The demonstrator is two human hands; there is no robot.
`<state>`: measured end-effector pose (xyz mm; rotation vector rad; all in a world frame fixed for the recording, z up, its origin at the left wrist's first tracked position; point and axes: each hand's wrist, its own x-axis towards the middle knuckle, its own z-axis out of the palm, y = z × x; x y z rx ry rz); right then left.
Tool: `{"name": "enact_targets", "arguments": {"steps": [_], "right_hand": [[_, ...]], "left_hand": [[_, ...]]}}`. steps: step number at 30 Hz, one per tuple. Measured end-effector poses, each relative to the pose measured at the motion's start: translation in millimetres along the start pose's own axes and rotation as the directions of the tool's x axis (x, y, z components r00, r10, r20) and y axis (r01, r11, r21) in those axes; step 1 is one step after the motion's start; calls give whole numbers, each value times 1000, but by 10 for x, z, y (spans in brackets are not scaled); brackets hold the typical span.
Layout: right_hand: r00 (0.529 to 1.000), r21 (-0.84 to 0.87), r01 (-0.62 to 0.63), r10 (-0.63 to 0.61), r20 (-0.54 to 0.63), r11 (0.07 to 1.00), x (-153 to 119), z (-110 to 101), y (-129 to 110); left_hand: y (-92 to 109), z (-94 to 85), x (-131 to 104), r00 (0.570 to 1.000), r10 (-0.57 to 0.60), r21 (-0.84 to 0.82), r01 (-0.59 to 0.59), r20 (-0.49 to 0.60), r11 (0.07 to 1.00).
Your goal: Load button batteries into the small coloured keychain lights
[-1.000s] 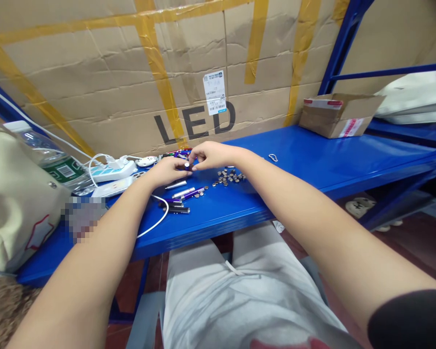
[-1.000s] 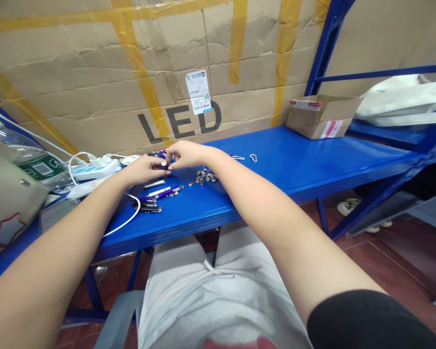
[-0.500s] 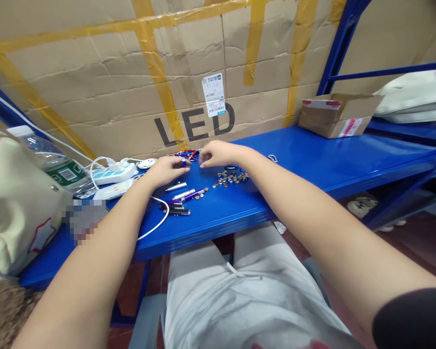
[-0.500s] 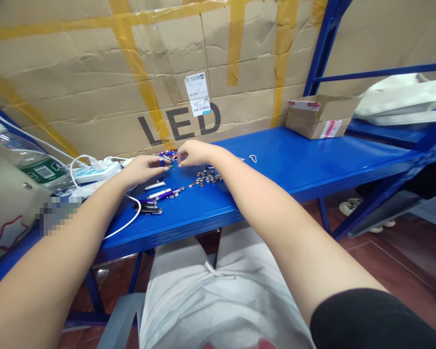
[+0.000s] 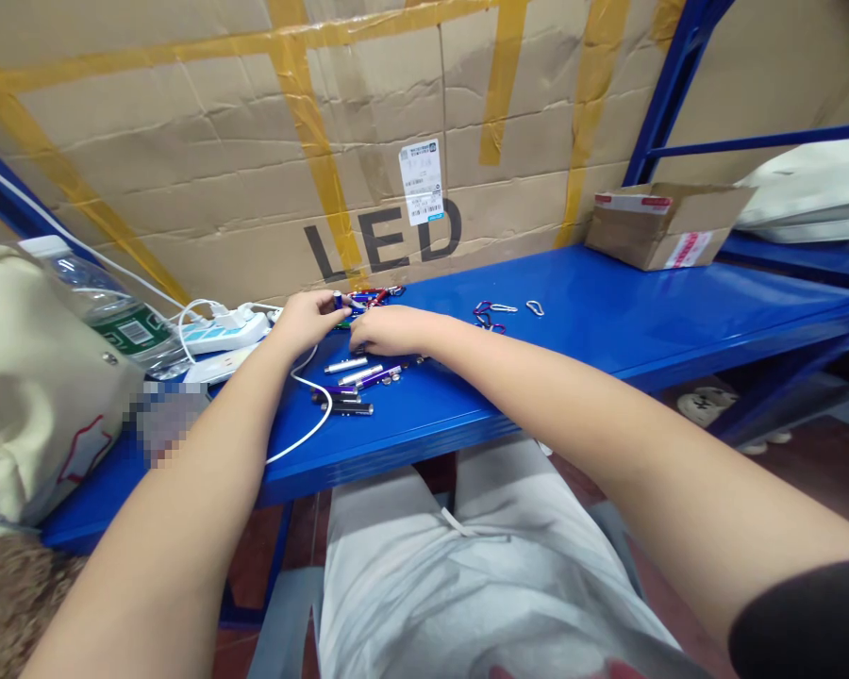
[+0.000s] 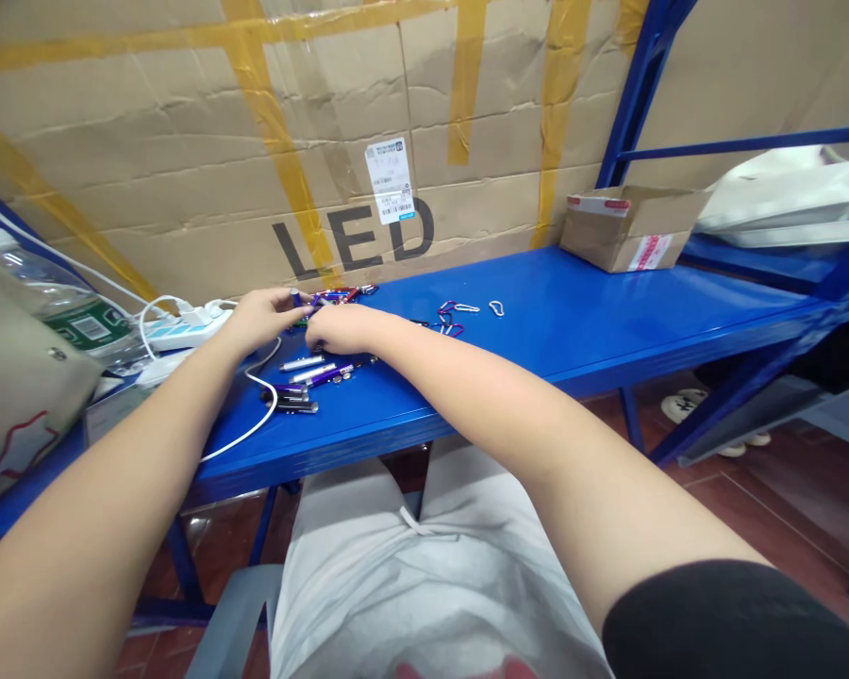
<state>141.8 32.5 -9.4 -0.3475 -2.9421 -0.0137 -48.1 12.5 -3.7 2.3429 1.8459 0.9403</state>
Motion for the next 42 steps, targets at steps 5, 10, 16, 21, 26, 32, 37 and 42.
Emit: {"name": "enact_targets", "arguments": {"steps": [5, 10, 16, 21, 26, 32, 37, 42], "right_hand": [[988, -106, -158, 156, -18, 982, -128, -70, 121], [963, 13, -269, 269, 24, 963, -238, -92, 283], [978, 61, -206, 207, -20, 977, -211, -54, 323], [979, 42, -205, 205, 3, 978, -174, -59, 258], [951, 41, -302, 304, -53, 952, -204, -67, 270], [956, 58, -292, 293, 1, 954, -211, -64, 286], [937, 161, -308, 328, -118, 938, -251, -143, 237], [869, 421, -221, 374, -325, 879, -255, -160, 249]], "left_hand": [[14, 32, -15, 999, 16, 0, -16, 49, 1000], [34, 42, -33, 990, 19, 36, -24, 138, 999], [41, 55, -31, 983, 50, 72, -64, 178, 995], [58, 55, -41, 976, 88, 65, -102, 198, 993], [106, 41, -49, 962, 65, 90, -92, 267, 992], [137, 49, -44, 943, 103, 70, -131, 316, 989], [128, 61, -41, 934, 116, 64, -145, 337, 987], [140, 67, -50, 934, 123, 45, -146, 336, 988]]}}
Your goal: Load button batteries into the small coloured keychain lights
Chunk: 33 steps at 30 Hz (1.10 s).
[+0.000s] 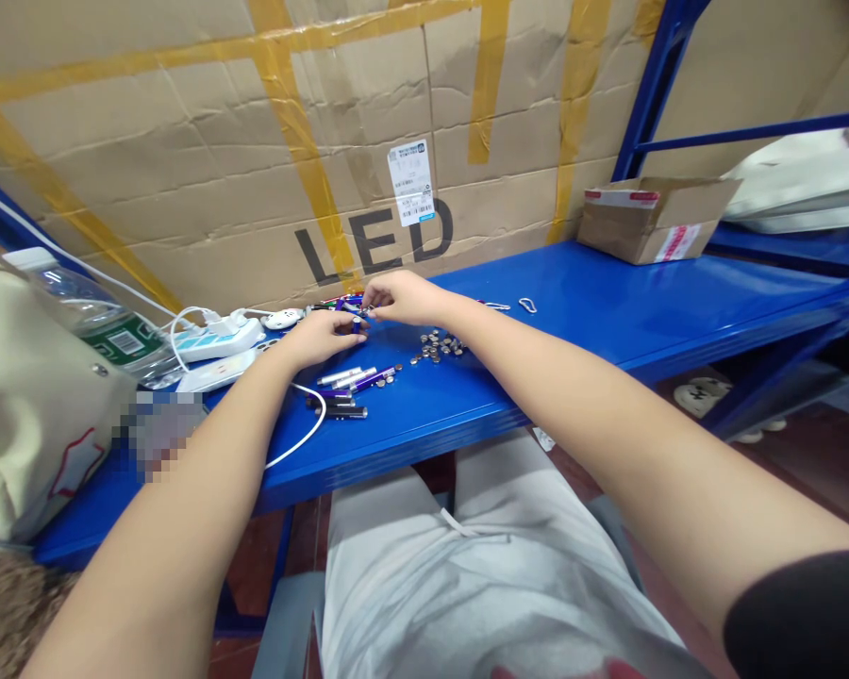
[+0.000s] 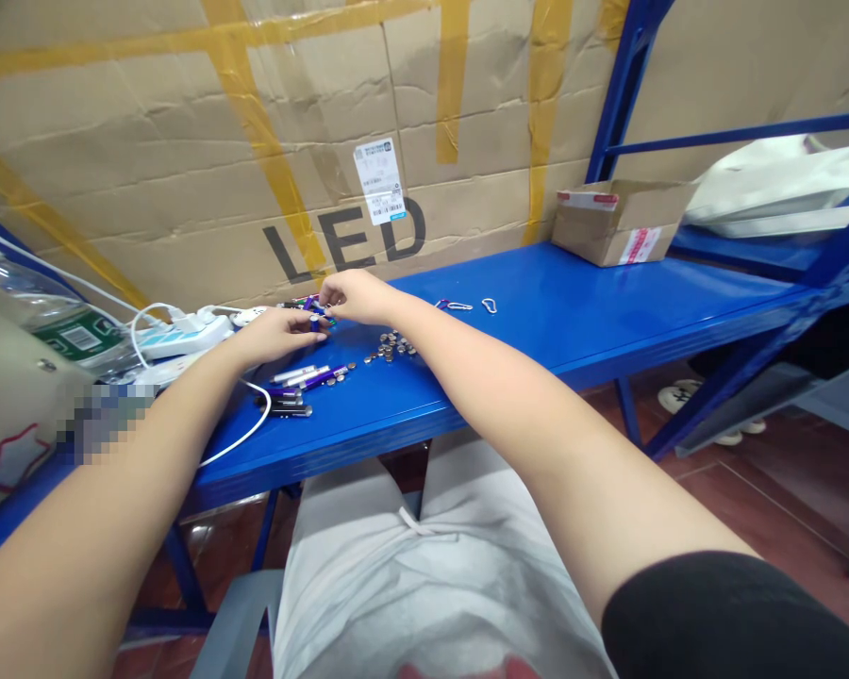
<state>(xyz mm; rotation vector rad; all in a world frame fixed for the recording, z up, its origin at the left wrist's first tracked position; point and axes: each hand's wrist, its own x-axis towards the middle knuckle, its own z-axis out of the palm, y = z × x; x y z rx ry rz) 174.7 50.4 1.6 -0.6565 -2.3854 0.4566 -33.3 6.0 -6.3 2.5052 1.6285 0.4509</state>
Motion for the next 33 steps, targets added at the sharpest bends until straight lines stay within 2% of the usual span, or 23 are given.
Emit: {"name": "enact_targets", "arguments": {"steps": [3, 10, 16, 20, 23, 26, 28, 30, 33], "right_hand": [[1000, 89, 14, -13, -18, 996, 18, 31, 11], [999, 154, -3, 9, -38, 988, 78, 120, 127], [983, 166, -41, 69, -171, 985, 102, 181, 115], [953, 114, -114, 141, -266, 987, 101, 219, 24], [926, 130, -162, 196, -322, 978, 95, 229, -32], [913, 255, -245, 311, -265, 935, 93, 234, -64], [894, 340, -331, 408, -185, 880, 98, 237, -77], [866, 395, -408, 486, -119, 823, 104, 231, -87], [863, 444, -434, 503, -45, 784, 107, 193, -91]], "left_hand": [[13, 5, 0, 1000, 0, -11, 0, 1, 1000], [90, 17, -8, 1000, -6, -41, 5, -11, 999], [186, 37, -5, 998, -9, -46, 6, -66, 999], [258, 67, 39, 987, -19, 69, 30, -161, 997], [324, 79, 50, 967, 19, 239, 43, -254, 970], [378, 78, 28, 958, 64, 475, 79, -278, 876], [395, 81, 16, 966, 85, 612, 86, -245, 786], [393, 91, 19, 973, 98, 680, 73, -209, 730], [353, 103, 52, 972, 92, 626, 65, -214, 777]]}}
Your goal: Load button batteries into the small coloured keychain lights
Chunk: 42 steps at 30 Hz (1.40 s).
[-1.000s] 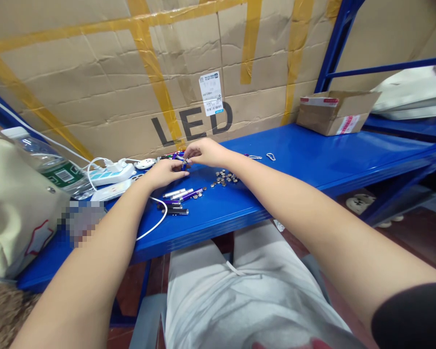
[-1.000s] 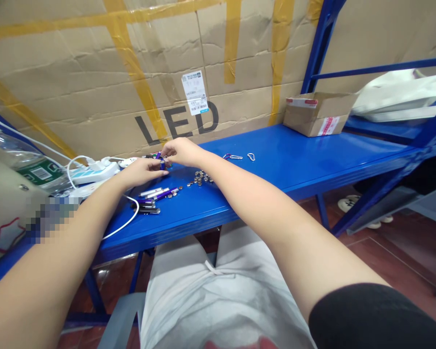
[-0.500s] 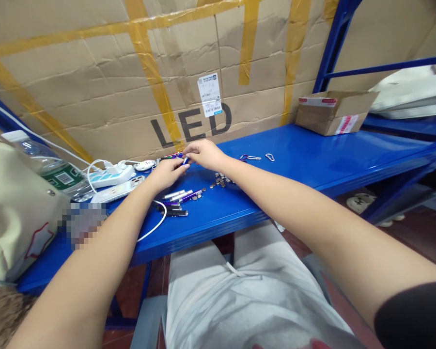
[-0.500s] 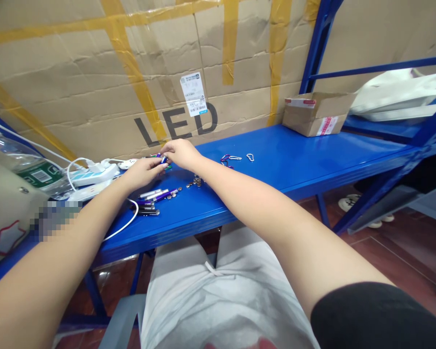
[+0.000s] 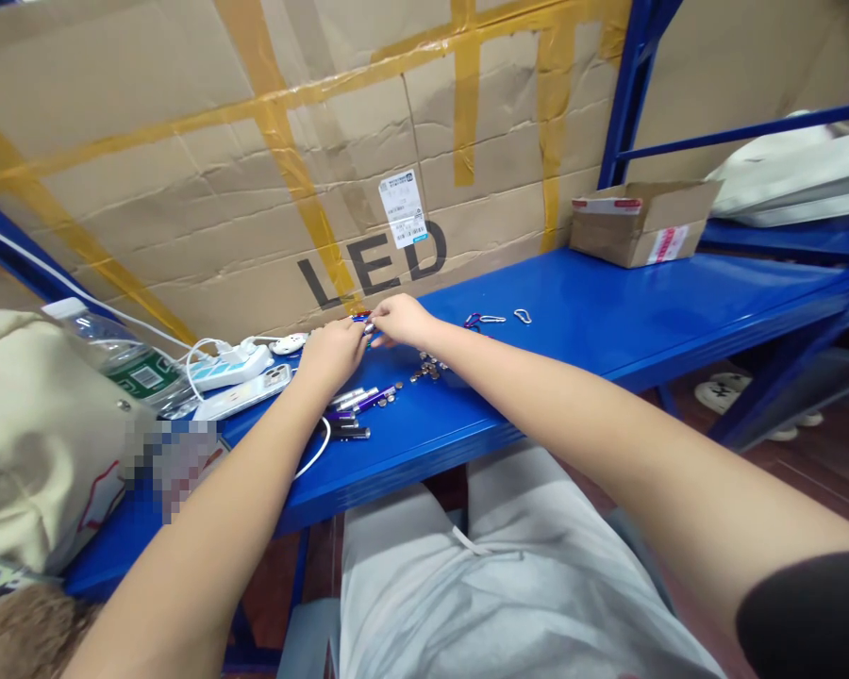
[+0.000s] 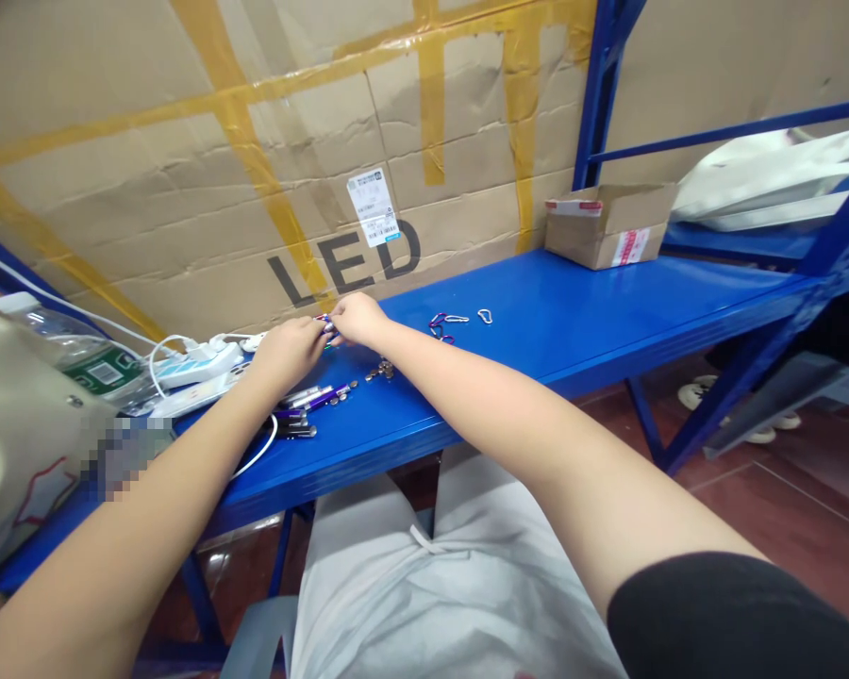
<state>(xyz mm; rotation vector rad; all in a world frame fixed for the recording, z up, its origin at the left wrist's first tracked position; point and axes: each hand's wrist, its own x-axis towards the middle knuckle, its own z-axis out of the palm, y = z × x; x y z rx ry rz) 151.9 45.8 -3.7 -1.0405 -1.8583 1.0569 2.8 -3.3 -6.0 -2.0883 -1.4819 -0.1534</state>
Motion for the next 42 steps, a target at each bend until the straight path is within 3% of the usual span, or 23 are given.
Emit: {"name": "enact_targets", "arguments": {"steps": [4, 7, 11, 14, 16, 19, 21, 24, 26, 28, 31, 34, 36, 39, 41, 42], "right_hand": [[984, -4, 73, -71, 164, 997, 6, -80, -6], [958, -149, 217, -182, 220, 965, 14, -131, 16], [881, -378, 463, -367, 300, 802, 25, -202, 49], [848, -467, 523, -382, 366, 713, 33, -261, 53], [854, -509, 515, -360, 376, 690, 34, -284, 51], [882, -512, 466, -334, 332, 722, 27, -273, 60], [906, -448, 410, -301, 297, 794, 17, -243, 73], [948, -209, 233, -175, 264, 950, -9, -205, 79], [956, 6, 73, -72, 285, 997, -34, -208, 60], [937, 171, -73, 8, 350, 982, -64, -234, 27], [874, 280, -243, 84, 479, 929, -105, -289, -21], [822, 305, -301, 84, 564, 904, -118, -313, -36], [843, 261, -193, 24, 537, 946, -99, -300, -19], [917, -6, 221, -206, 340, 975, -34, -253, 33], [882, -275, 462, -405, 242, 843, 8, -222, 69], [852, -388, 524, -469, 233, 759, 20, -209, 82]], "left_hand": [[-89, 43, 15, 1000, -2, -251, -2, -18, 968], [-157, 52, -7, 998, 53, -351, -55, -17, 935], [-185, 69, -27, 992, 128, -359, -117, 8, 926], [-174, 90, -24, 986, 163, -344, -148, 14, 927], [-167, 105, -24, 985, 175, -336, -160, 14, 928], [-164, 124, -39, 988, 158, -320, -150, -2, 935], [-164, 129, -56, 989, 145, -312, -148, -33, 939], [-157, 114, -77, 987, 124, -252, -146, -99, 957], [-152, 85, -81, 983, 117, -145, -137, -144, 980], [-153, 47, -79, 975, 135, -21, -141, -177, 990], [-171, -2, -71, 957, 207, 85, -193, -202, 977], [-191, -14, -61, 949, 218, 74, -206, -228, 976], [-191, -4, -53, 954, 169, -13, -178, -246, 984], [-175, 15, -43, 967, 94, -272, -159, -236, 949], [-165, 21, -41, 977, 49, -420, -133, -206, 898], [-162, 23, -41, 981, 32, -463, -119, -191, 879]]}}
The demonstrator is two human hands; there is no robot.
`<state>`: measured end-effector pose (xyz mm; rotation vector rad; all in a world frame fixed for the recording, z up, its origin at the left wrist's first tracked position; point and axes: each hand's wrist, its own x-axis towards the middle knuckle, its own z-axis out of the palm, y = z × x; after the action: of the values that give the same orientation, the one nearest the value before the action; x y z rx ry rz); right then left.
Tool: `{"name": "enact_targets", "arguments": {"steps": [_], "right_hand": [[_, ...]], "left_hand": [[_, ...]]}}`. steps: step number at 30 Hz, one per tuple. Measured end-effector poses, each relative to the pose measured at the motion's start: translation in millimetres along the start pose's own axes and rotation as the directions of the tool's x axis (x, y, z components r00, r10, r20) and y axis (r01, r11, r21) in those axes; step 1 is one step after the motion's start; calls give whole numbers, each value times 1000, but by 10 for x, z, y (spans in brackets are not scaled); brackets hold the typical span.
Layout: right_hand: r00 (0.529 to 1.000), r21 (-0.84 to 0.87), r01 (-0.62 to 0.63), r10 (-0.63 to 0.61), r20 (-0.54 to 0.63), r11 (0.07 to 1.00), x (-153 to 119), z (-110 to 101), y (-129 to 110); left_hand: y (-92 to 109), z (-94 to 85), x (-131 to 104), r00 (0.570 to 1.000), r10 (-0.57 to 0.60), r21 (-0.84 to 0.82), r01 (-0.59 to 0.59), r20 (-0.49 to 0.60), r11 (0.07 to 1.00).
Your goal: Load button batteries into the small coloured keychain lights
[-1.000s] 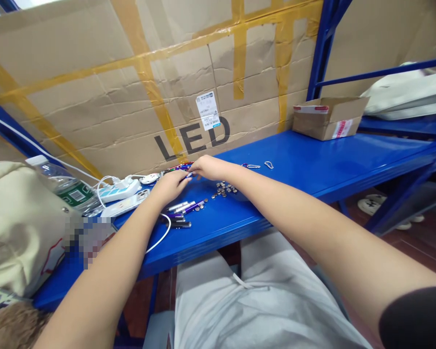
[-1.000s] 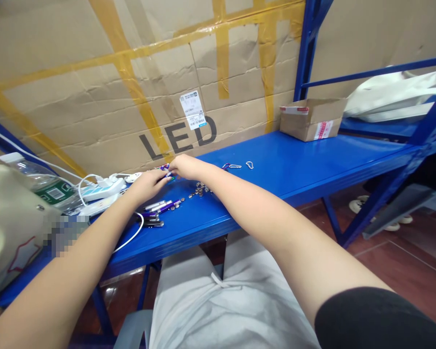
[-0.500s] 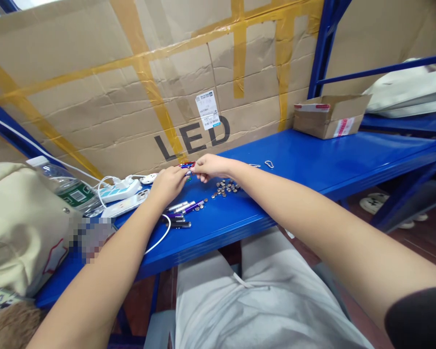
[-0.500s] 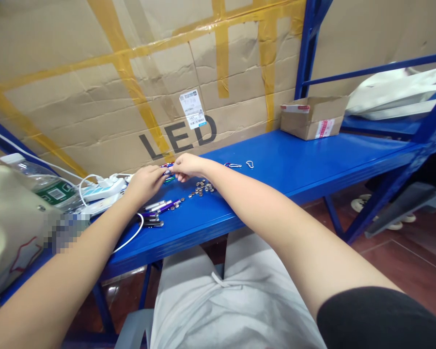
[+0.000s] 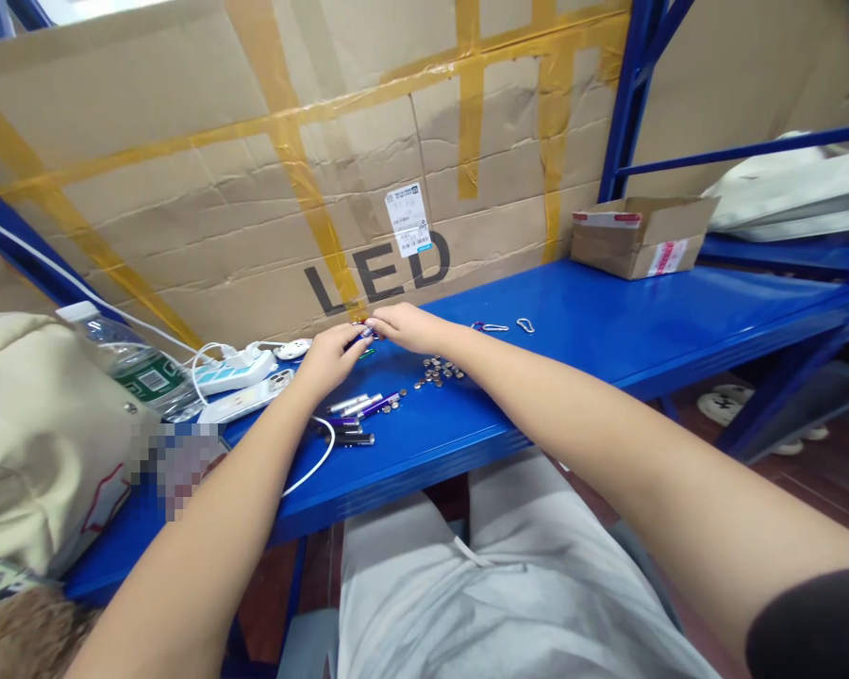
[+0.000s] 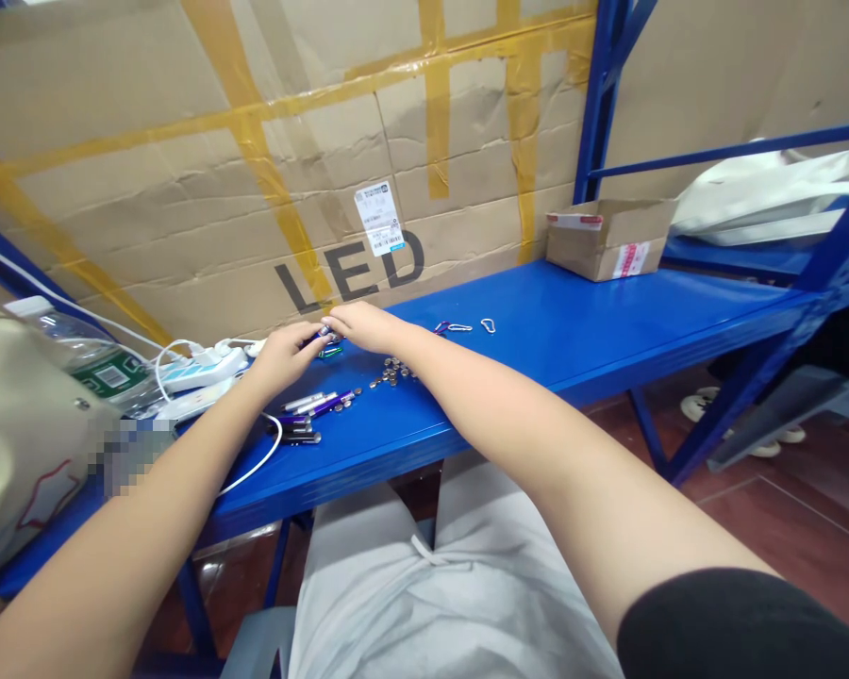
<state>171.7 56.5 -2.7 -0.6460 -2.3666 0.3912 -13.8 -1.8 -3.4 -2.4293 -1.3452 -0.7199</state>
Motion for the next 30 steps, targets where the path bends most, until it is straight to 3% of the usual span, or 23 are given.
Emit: {"name": "enact_targets", "arguments": {"steps": [2, 5, 7, 9, 11, 13, 14, 16, 19, 22, 25, 28, 30], "right_hand": [[998, -180, 56, -57, 1, 982, 4, 25, 0], [1000, -222, 13, -12, 5, 975, -5, 50, -58], [997, -116, -82, 82, -5, 990, -9, 59, -120], [968, 105, -251, 248, 48, 962, -11, 57, -175], [894, 356, -447, 393, 216, 821, -12, 42, -209], [822, 499, -569, 430, 373, 653, -12, 23, -218], [805, 518, -594, 438, 401, 616, -10, 16, -216], [793, 455, -610, 501, 348, 649, -2, 15, -205], [820, 208, -572, 560, 121, 793, 15, 30, -178], [908, -29, -419, 419, -15, 908, 16, 33, -140], [958, -194, -285, 287, -17, 939, 4, 23, -107], [964, -191, -265, 263, -37, 945, -5, 25, -106], [948, -45, -319, 318, -17, 947, -11, 28, -129]], "left_hand": [[0, 3, -4, 1000, -15, -34, 16, 16, 999], [2, 8, -17, 999, 8, 4, -8, 47, 1000], [21, 8, -28, 999, 21, 102, -25, 45, 994], [64, 0, -33, 1000, 26, 254, -29, 17, 967], [127, -17, -28, 999, 35, 401, -31, -3, 916], [189, -35, -13, 999, 49, 489, -45, 5, 871], [212, -41, -4, 998, 53, 509, -53, 16, 859], [233, -41, 11, 998, 51, 511, -56, 24, 858], [198, -12, 18, 999, 34, 442, -34, 9, 896], [122, 37, 12, 1000, 16, 295, -22, 22, 955], [72, 73, 4, 998, 24, 130, -32, 64, 991], [85, 64, -4, 997, 32, 104, -39, 67, 994], [123, 27, -8, 999, 25, 207, -30, 26, 978]]}}
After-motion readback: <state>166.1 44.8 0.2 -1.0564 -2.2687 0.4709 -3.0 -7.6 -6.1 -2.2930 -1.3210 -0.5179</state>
